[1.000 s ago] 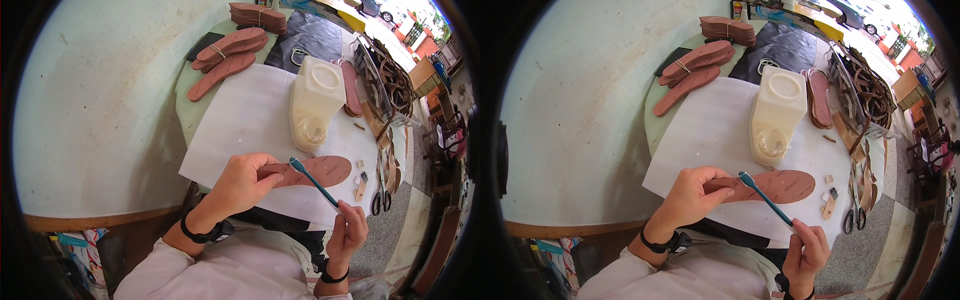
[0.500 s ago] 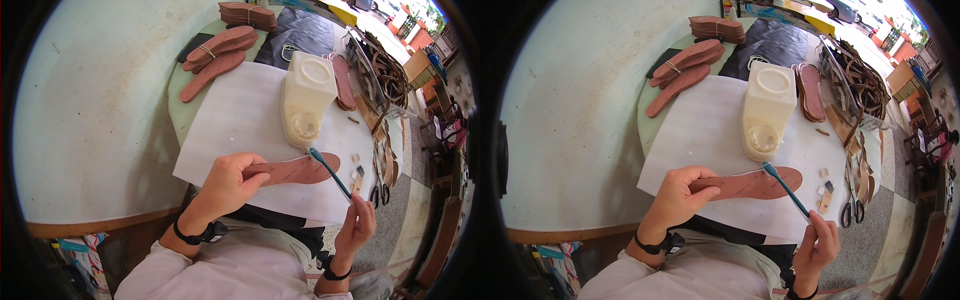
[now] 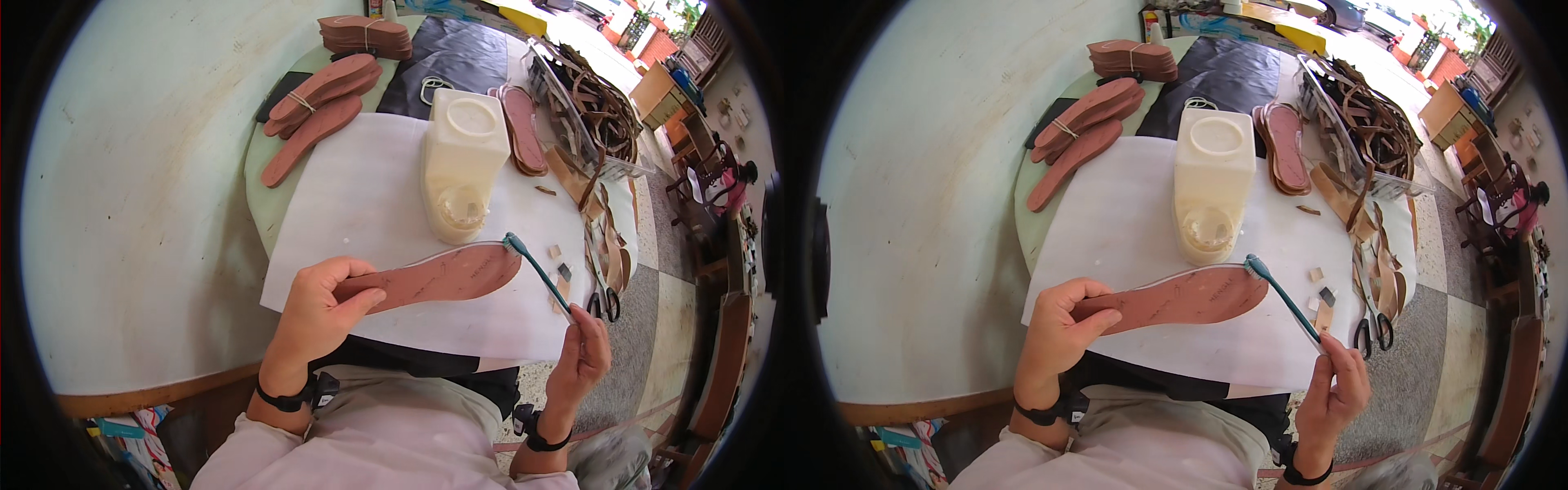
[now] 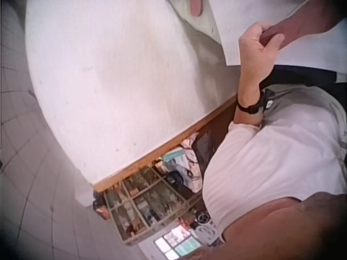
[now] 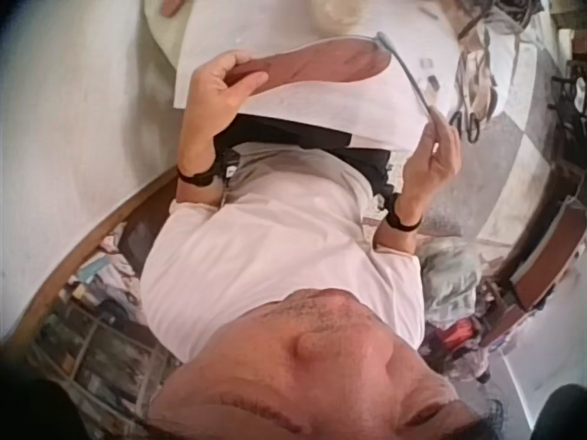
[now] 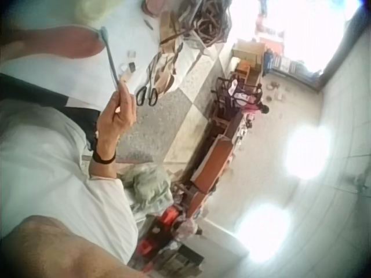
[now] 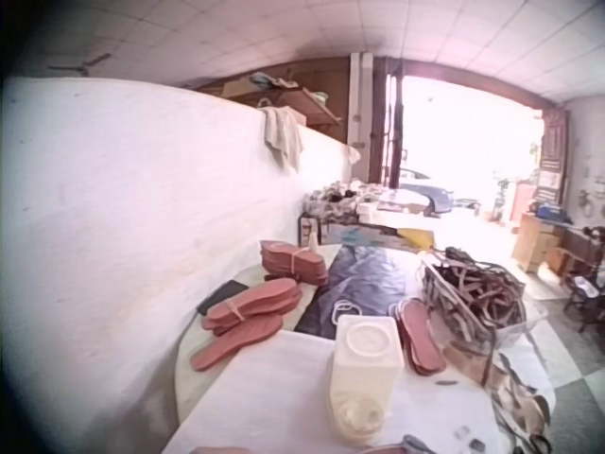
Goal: Applying glue and assembling layers of a shoe insole.
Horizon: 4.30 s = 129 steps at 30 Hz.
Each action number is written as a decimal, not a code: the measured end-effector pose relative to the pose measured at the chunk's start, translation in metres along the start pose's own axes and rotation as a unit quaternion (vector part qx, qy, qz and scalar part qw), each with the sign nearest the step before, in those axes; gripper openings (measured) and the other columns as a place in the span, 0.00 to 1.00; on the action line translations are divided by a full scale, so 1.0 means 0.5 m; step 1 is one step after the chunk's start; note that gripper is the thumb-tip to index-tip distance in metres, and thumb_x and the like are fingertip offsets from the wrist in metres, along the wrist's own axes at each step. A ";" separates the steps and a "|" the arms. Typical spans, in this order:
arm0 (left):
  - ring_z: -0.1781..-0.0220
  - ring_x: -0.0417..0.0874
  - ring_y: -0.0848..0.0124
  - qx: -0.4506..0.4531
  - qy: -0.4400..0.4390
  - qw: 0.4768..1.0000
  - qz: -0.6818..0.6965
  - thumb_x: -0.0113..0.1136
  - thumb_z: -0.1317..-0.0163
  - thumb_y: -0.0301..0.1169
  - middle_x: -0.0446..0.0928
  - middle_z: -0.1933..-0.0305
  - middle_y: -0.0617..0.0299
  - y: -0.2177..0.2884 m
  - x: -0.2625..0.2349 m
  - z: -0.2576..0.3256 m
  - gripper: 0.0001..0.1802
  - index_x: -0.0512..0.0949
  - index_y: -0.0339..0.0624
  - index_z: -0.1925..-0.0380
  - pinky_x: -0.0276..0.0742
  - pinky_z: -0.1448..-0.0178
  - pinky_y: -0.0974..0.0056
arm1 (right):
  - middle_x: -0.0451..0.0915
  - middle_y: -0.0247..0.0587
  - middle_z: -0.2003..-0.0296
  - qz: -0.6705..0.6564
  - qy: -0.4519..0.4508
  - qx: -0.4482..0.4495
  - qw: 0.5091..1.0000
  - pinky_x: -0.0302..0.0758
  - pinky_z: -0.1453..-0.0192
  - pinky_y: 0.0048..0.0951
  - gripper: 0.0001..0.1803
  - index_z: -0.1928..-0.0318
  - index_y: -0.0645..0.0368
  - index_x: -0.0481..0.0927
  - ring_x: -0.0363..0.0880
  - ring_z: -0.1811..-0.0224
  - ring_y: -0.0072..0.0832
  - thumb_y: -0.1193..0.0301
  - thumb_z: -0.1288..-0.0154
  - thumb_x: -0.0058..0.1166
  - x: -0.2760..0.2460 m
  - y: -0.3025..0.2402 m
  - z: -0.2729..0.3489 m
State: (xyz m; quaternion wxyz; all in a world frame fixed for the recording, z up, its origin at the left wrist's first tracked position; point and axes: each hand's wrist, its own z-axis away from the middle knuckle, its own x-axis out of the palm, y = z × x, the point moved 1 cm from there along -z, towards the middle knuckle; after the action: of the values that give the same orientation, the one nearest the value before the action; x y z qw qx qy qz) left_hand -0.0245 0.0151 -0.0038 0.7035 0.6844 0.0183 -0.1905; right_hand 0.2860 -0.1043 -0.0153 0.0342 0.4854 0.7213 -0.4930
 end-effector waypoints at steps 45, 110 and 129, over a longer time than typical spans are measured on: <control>0.71 0.80 0.77 -0.098 -0.016 0.943 0.317 0.63 0.33 0.22 0.84 0.63 0.57 -0.025 0.024 -0.015 0.08 0.79 0.30 0.56 0.75 0.70 0.69 | 0.78 0.45 0.48 -0.184 -0.033 0.110 0.976 0.68 0.45 0.26 0.14 0.42 0.67 0.75 0.74 0.51 0.26 0.78 0.24 0.48 0.025 0.050 0.116; 0.70 0.77 0.82 0.044 0.041 0.997 0.054 0.70 0.39 0.20 0.84 0.69 0.65 0.010 0.023 0.022 0.06 0.85 0.33 0.62 0.74 0.65 0.73 | 0.84 0.49 0.61 -0.053 -0.117 -0.051 0.990 0.76 0.59 0.29 0.12 0.48 0.68 0.79 0.82 0.62 0.39 0.82 0.30 0.50 0.033 -0.063 0.024; 0.57 0.85 0.74 0.131 0.146 0.975 0.105 0.63 0.40 0.13 0.83 0.56 0.60 0.050 -0.108 0.036 0.21 0.76 0.36 0.46 0.81 0.50 0.69 | 0.71 0.25 0.71 -0.296 0.075 0.095 0.947 0.54 0.73 0.16 0.16 0.40 0.67 0.76 0.59 0.75 0.09 0.70 0.21 0.52 0.020 0.054 0.062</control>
State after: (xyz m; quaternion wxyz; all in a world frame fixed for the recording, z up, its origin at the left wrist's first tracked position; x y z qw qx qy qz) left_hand -0.0716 0.0104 0.0367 0.6133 0.7893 0.0234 -0.0146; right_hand 0.2874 -0.1196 -0.0546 -0.2137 0.2862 0.7828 -0.5095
